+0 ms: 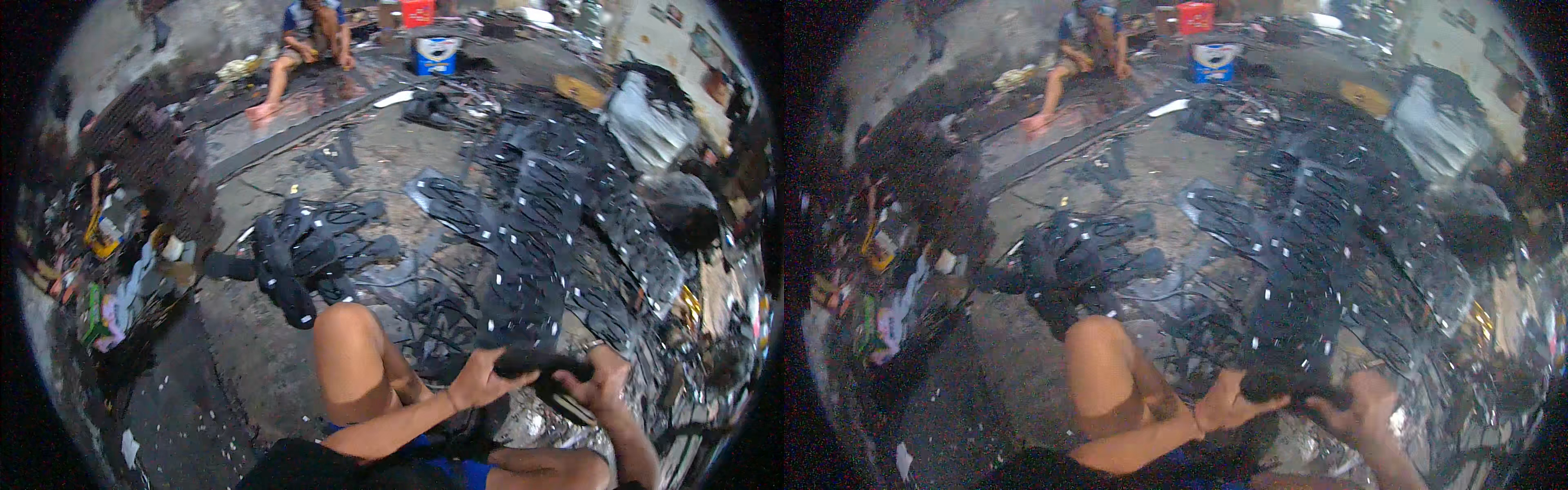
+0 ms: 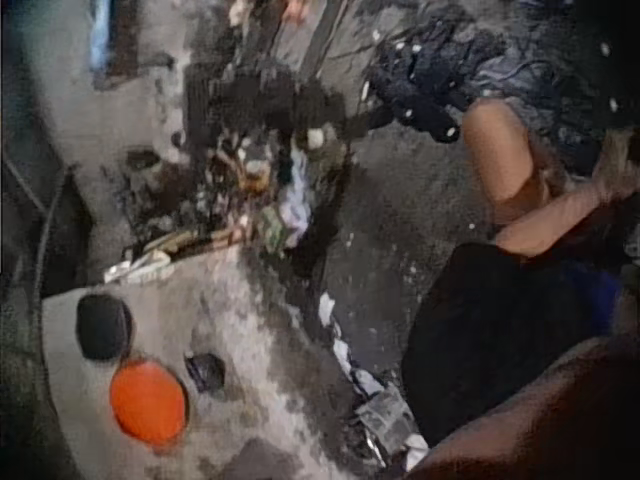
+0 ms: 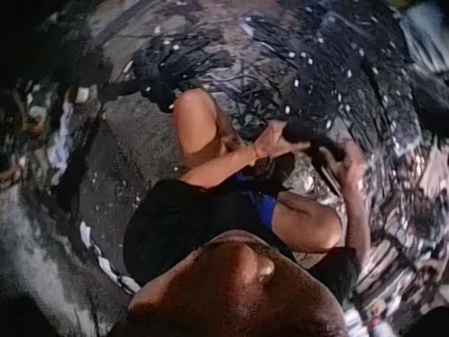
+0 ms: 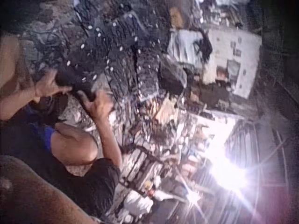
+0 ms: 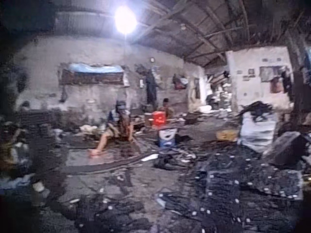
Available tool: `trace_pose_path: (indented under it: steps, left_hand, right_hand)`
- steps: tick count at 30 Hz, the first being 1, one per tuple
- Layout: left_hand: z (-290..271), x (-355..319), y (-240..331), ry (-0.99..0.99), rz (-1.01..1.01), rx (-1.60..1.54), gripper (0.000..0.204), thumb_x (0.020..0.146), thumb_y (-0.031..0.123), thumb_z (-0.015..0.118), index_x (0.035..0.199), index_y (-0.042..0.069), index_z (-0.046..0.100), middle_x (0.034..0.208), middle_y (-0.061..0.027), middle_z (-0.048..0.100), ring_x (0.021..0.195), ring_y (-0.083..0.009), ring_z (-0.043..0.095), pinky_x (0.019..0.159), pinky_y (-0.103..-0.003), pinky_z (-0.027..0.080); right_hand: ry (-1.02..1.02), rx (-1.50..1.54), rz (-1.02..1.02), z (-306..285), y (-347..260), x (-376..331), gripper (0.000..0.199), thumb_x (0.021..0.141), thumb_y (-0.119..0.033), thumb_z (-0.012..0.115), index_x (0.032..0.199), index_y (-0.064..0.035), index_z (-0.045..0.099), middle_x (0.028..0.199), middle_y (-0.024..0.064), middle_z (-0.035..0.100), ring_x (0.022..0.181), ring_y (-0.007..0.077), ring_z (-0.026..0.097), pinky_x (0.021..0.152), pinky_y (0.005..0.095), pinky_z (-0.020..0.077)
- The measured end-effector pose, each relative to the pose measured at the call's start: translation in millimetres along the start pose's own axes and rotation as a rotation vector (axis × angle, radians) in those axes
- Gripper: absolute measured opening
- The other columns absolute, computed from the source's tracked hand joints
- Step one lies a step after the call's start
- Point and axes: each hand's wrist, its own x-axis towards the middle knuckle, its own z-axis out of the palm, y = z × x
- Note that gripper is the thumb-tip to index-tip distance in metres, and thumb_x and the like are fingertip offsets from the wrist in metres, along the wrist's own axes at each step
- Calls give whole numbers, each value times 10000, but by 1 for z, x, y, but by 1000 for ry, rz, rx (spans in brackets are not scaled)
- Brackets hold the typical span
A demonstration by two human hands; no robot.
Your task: The person sits on the floor and uses a knife to trim excess rubber from the edges of black flip-flop soles. They pick up soles one at a time, scrape the edges, and place the trimmed pieces aside.
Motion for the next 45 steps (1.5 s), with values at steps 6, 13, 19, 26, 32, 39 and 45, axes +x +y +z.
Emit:
trace_pose_path:
  steps: [6,13,19,26,32,39,45]
  left_hand:
    - [-30,-77,-62,-261,-768,325,638,894,545,657,1264,28,618,1079,-205,713,1029,-361,686,903,-439,522]
    - [-33,-81,-105,-135,-259,563,740,894,581,636,1229,-67,515,966,-273,683,960,-473,648,852,-501,512]
    - [-33,-15,-129,-253,-827,683,829,884,764,427,1217,18,572,1175,-290,631,1108,-441,600,910,-525,479]
    - [-47,31,-186,-255,-807,648,900,893,740,453,1092,-119,637,1152,-317,637,1071,-429,632,894,-499,485]
    - [-32,9,-126,-127,-735,277,763,922,686,488,967,-51,680,893,-237,692,939,-358,678,810,-458,485]
    - [-20,-47,-125,-221,-396,470,785,865,725,551,970,-44,664,825,-231,686,864,-375,681,800,-454,497]
    - [-54,6,-185,-247,-747,292,705,906,649,565,1259,41,617,1199,-182,669,1107,-333,638,971,-417,471]
  right_hand:
    - [-281,534,390,202,0,-88,542,855,-485,694,964,46,701,786,309,661,768,477,663,713,509,522]
    - [-266,392,654,287,37,-63,620,966,-519,547,732,47,645,693,299,616,650,481,601,602,533,440]
    - [163,-20,503,222,83,-39,606,960,-556,540,1044,32,660,974,279,672,918,421,649,787,477,509]
    - [-122,382,609,237,52,-147,651,964,-551,542,1200,53,590,1126,273,638,1014,423,626,896,480,493]
    - [-794,-82,1076,142,54,-77,738,955,-581,545,1316,64,546,1247,235,614,1079,410,615,958,474,488]
    - [-260,1091,1634,137,37,-58,892,872,-556,689,1417,80,381,1325,245,557,1187,358,557,1016,434,435]
    - [-3,738,900,232,19,-159,586,849,-265,748,1264,81,520,1211,232,624,1080,345,605,953,431,471]
